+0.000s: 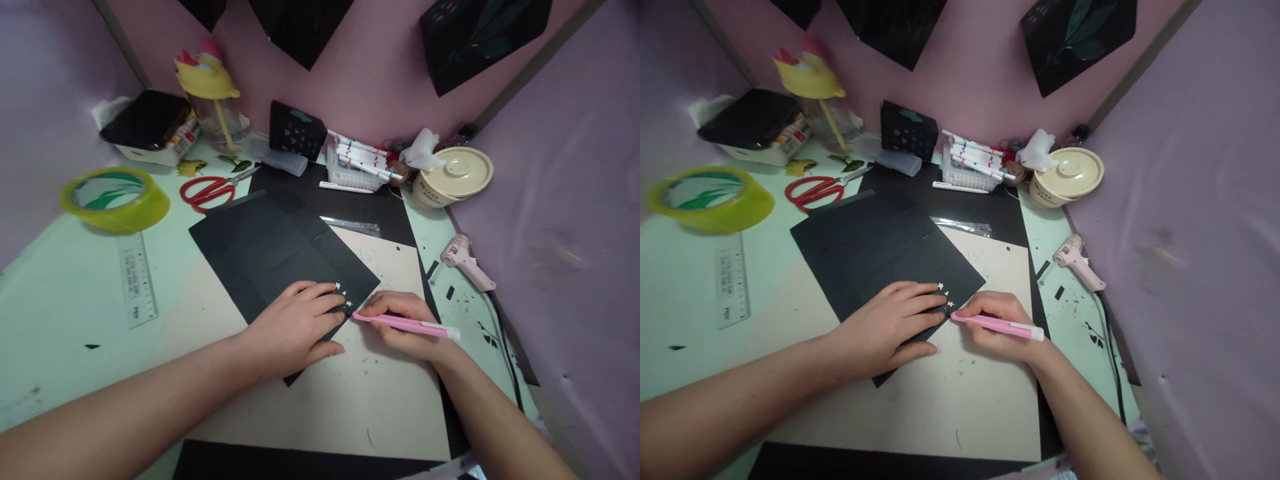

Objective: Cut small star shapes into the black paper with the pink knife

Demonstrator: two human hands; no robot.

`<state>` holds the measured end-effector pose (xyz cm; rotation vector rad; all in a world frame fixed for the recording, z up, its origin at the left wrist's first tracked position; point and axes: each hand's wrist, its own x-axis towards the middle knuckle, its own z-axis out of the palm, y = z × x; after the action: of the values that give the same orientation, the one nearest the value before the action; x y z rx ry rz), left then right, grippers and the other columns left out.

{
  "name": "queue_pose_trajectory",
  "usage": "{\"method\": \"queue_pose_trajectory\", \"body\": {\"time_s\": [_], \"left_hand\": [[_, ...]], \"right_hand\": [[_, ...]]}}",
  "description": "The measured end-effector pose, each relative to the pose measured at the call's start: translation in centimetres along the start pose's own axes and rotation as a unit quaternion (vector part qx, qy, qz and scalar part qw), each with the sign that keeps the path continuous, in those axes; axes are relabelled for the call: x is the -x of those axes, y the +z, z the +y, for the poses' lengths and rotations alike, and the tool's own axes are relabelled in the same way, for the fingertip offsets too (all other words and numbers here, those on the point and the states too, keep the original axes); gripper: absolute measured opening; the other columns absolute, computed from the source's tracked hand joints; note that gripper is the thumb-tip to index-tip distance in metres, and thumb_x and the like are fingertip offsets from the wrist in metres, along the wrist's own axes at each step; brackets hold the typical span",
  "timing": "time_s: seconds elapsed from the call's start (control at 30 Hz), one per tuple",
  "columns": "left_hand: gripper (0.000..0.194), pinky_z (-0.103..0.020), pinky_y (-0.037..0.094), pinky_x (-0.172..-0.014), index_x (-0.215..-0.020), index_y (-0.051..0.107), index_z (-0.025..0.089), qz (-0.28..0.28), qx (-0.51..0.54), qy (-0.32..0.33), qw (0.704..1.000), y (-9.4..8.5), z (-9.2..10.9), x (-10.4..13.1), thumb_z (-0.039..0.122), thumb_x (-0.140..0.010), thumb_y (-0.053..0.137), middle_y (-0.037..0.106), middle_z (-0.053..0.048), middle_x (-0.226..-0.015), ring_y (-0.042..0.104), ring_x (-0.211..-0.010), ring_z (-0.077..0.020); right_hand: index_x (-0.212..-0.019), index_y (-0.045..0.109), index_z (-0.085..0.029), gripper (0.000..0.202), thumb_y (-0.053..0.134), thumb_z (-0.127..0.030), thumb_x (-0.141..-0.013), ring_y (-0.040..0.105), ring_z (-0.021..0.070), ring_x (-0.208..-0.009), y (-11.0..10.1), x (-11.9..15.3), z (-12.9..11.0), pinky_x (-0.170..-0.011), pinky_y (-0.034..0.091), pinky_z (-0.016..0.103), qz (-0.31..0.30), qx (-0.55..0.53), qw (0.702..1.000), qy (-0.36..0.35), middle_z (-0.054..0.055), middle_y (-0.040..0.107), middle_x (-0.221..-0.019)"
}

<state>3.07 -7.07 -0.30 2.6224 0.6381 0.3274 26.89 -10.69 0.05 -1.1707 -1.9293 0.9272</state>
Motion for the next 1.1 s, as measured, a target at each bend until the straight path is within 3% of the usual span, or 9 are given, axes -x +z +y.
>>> {"method": "queue_pose_trajectory", "body": {"time_s": [0.5,1.1], "left_hand": [[0.037,-0.044,0.03,-0.106,-0.114,0.065,0.02,0.009,0.007,0.002,1.0,0.03,-0.04,0.08,0.048,-0.091,0.055,0.059,-0.007,-0.13,0.042,-0.132,-0.0279],[0.039,-0.045,0.028,-0.108,-0.117,0.063,0.02,-0.001,0.006,0.002,1.0,0.03,-0.04,0.05,0.049,-0.092,0.052,0.057,-0.008,-0.133,0.04,-0.134,-0.0273]], "right_hand": [[-0.092,0.071,-0.02,0.017,0.059,-0.014,-0.081,0.068,0.0168,-0.072,-0.11,-0.15,0.02,-0.065,0.054,0.029,-0.023,-0.007,0.999,-0.041,0.006,0.073,-0.081],[-0.091,0.07,-0.02,0.018,0.059,-0.01,-0.079,0.067,0.017,-0.071,-0.23,-0.28,-0.17,-0.064,0.054,0.03,-0.028,0.003,0.997,-0.075,0.006,0.072,-0.08]]}}
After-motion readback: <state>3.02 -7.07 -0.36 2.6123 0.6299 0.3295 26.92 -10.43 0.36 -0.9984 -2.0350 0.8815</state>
